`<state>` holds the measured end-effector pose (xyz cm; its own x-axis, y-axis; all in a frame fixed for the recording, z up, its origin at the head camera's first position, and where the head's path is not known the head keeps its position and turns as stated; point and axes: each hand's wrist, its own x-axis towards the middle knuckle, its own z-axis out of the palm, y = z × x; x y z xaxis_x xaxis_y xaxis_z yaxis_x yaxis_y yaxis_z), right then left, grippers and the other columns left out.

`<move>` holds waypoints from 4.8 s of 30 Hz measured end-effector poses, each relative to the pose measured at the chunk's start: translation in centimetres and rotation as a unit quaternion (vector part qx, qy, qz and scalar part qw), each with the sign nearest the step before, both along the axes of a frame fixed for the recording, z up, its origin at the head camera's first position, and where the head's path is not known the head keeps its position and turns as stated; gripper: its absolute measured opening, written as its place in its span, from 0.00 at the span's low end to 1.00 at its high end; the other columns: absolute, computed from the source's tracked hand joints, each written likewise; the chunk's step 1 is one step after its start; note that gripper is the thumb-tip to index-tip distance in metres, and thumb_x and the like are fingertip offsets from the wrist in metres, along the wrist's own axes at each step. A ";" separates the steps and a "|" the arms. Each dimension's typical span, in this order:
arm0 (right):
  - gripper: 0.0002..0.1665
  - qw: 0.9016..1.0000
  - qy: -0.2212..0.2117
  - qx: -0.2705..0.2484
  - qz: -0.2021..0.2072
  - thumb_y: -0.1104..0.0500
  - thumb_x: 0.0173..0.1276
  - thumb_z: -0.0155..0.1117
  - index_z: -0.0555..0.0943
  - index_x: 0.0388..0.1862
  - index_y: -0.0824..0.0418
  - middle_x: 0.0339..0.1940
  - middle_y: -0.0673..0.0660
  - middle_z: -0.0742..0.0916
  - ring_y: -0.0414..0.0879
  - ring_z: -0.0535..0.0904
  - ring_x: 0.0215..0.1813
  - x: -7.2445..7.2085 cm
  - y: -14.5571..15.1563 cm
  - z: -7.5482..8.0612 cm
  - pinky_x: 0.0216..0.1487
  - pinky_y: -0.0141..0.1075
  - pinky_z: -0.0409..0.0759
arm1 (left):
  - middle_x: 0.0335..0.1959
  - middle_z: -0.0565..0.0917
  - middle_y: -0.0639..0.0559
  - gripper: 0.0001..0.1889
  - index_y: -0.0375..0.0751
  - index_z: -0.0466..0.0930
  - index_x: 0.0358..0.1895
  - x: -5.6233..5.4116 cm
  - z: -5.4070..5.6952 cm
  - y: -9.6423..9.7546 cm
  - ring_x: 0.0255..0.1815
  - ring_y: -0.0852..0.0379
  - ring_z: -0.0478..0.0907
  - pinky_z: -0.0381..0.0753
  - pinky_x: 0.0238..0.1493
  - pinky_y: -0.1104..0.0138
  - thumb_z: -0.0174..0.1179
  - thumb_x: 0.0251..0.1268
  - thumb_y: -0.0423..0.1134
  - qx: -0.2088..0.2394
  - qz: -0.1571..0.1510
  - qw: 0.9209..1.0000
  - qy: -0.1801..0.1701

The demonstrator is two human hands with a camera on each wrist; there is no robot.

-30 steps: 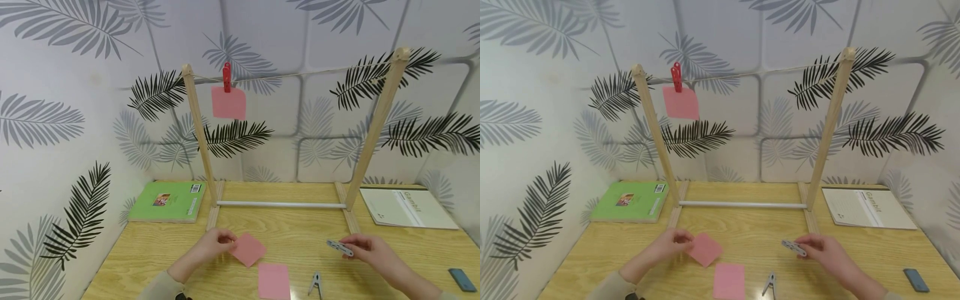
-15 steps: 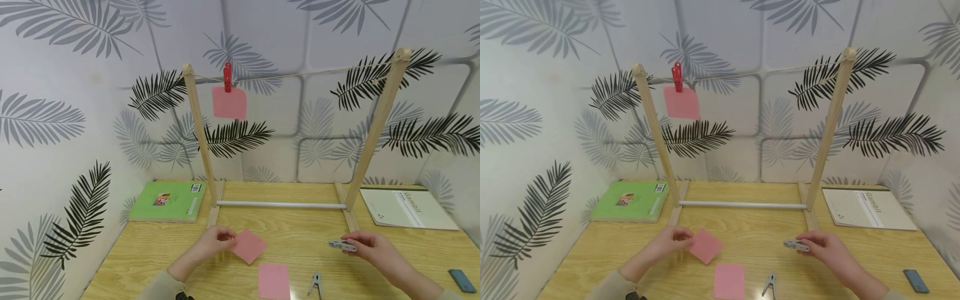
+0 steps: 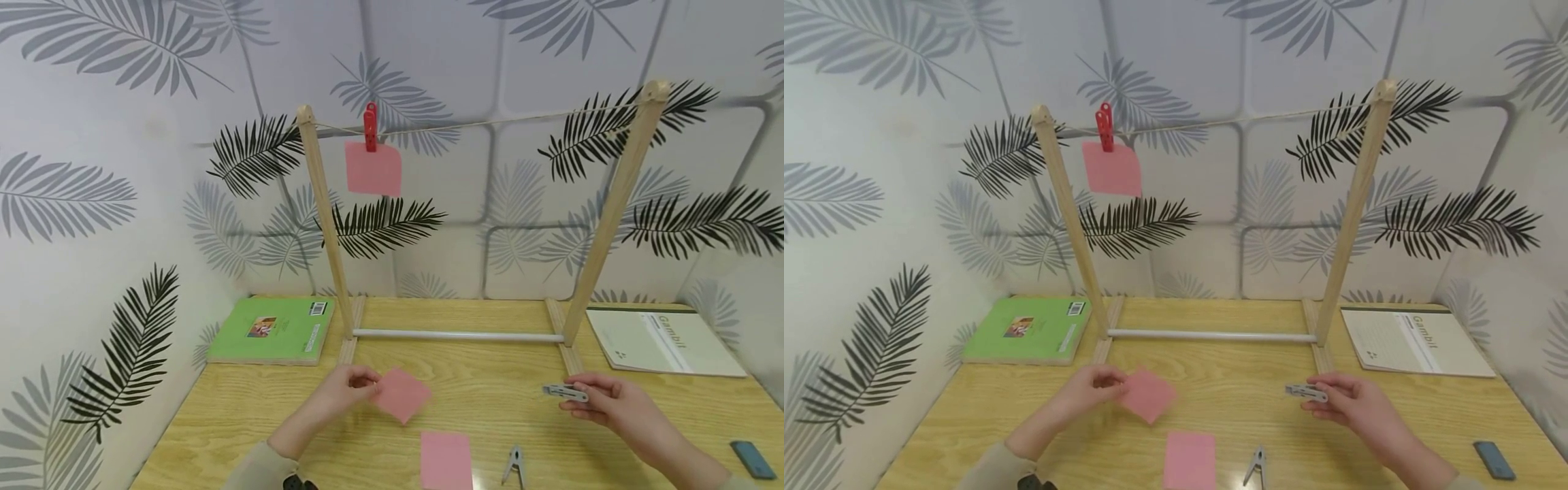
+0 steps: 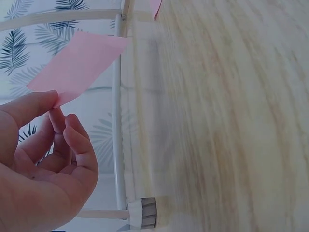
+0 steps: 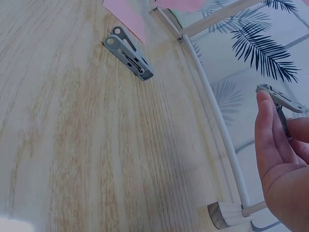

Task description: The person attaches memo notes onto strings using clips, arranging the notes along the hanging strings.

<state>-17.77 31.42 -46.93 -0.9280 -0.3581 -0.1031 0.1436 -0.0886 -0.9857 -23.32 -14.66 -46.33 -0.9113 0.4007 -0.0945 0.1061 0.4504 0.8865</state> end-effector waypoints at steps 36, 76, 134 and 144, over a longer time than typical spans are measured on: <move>0.22 0.999 0.028 -0.029 -0.015 0.68 0.78 0.49 0.84 0.51 0.45 0.47 0.47 0.88 0.40 0.87 0.49 -0.8 0.0 2.7 0.51 0.31 0.83 | 0.38 0.84 0.46 0.12 0.32 0.83 0.47 0.0 1.5 -0.8 0.37 0.59 0.75 0.75 0.38 0.67 0.63 0.68 0.38 0.024 0.029 0.999 0.012; 0.26 0.984 0.144 0.088 -0.049 0.69 0.74 0.55 0.76 0.60 0.41 0.45 0.44 0.88 0.36 0.86 0.46 -2.3 -0.2 6.7 0.47 0.29 0.82 | 0.36 0.83 0.48 0.10 0.37 0.85 0.46 -1.4 3.3 2.1 0.35 0.59 0.72 0.70 0.34 0.70 0.63 0.68 0.38 0.052 0.040 0.996 0.054; 0.20 0.974 0.211 0.024 -0.079 0.69 0.74 0.56 0.79 0.58 0.50 0.41 0.45 0.85 0.36 0.83 0.39 -4.4 -4.5 13.6 0.43 0.27 0.81 | 0.36 0.83 0.53 0.15 0.30 0.81 0.53 -1.9 6.9 6.3 0.36 0.61 0.75 0.76 0.44 0.65 0.60 0.70 0.36 0.162 0.050 0.985 0.036; 0.18 0.971 0.224 -0.007 -0.088 0.71 0.73 0.56 0.78 0.55 0.53 0.41 0.45 0.86 0.36 0.84 0.39 -4.8 -4.2 15.1 0.41 0.27 0.82 | 0.39 0.83 0.52 0.14 0.32 0.81 0.53 -1.9 8.1 7.2 0.36 0.62 0.75 0.76 0.43 0.67 0.60 0.70 0.35 0.168 0.056 0.983 0.040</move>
<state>-22.59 27.17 -31.87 -0.9257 -0.1879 0.3282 -0.3171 -0.0874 -0.9444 -25.25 -7.43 -38.24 -0.9508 0.2931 0.1000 0.1480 0.1463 0.9781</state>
